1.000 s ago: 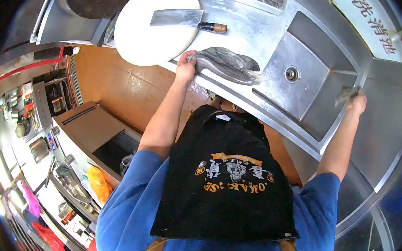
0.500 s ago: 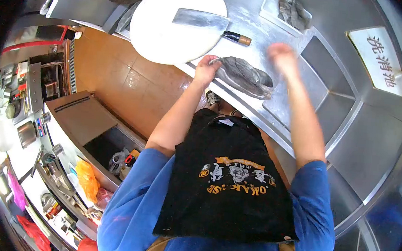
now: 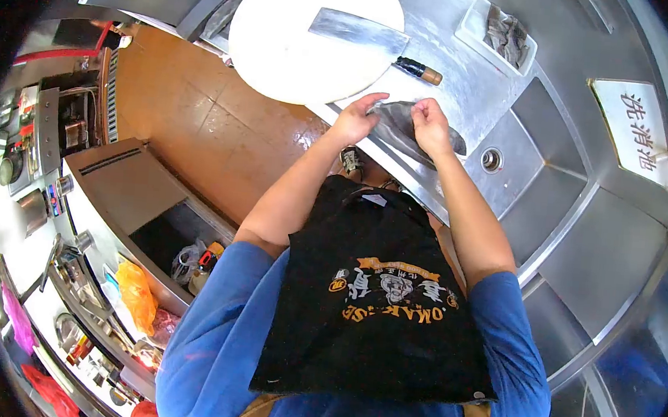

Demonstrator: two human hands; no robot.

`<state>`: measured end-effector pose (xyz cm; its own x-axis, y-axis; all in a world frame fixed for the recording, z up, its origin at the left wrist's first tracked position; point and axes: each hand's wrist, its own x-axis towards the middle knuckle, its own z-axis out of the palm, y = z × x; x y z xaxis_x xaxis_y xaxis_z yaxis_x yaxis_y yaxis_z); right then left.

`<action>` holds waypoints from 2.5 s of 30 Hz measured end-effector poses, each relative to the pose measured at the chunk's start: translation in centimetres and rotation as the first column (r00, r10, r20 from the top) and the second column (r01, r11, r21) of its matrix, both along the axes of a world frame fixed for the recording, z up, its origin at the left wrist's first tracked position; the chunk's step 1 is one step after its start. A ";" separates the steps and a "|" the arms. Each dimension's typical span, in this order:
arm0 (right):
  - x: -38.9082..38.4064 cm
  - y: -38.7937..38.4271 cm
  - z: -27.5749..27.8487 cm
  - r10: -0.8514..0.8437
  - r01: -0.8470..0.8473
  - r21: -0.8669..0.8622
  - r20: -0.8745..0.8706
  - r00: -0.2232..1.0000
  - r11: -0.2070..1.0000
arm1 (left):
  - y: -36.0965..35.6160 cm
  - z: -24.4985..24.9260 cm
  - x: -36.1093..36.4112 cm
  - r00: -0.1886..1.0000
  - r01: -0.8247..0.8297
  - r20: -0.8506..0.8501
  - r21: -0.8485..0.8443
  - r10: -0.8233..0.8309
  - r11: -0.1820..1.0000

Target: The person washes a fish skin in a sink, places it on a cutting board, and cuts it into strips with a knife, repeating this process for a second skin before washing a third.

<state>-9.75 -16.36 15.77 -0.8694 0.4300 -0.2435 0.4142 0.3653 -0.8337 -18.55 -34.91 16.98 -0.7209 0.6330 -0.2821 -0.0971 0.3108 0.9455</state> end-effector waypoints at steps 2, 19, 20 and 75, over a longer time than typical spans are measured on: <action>0.1 -0.1 0.7 -0.028 0.028 -0.105 0.001 1.000 0.994 | 0.1 -0.2 -1.0 0.988 0.098 0.132 -0.099 -0.084 0.990; 0.2 1.2 6.1 0.396 -0.452 0.171 0.282 0.874 0.876 | 1.6 -0.1 0.5 0.973 0.224 0.075 -0.123 -0.216 0.967; 0.2 0.9 6.5 0.383 -0.448 0.218 0.284 0.879 0.867 | 1.8 0.2 1.2 0.983 0.180 0.076 -0.166 -0.169 0.970; 0.8 3.3 1.5 0.299 -0.276 0.280 -0.044 0.953 0.919 | 1.3 -0.5 0.6 0.999 -0.030 0.033 -0.041 0.032 0.999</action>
<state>-8.99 -13.10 17.27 -0.9775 0.1973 -0.0750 0.1906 0.6724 -0.7152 -17.92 -33.64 16.51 -0.7298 0.5982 -0.3310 -0.1386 0.3446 0.9285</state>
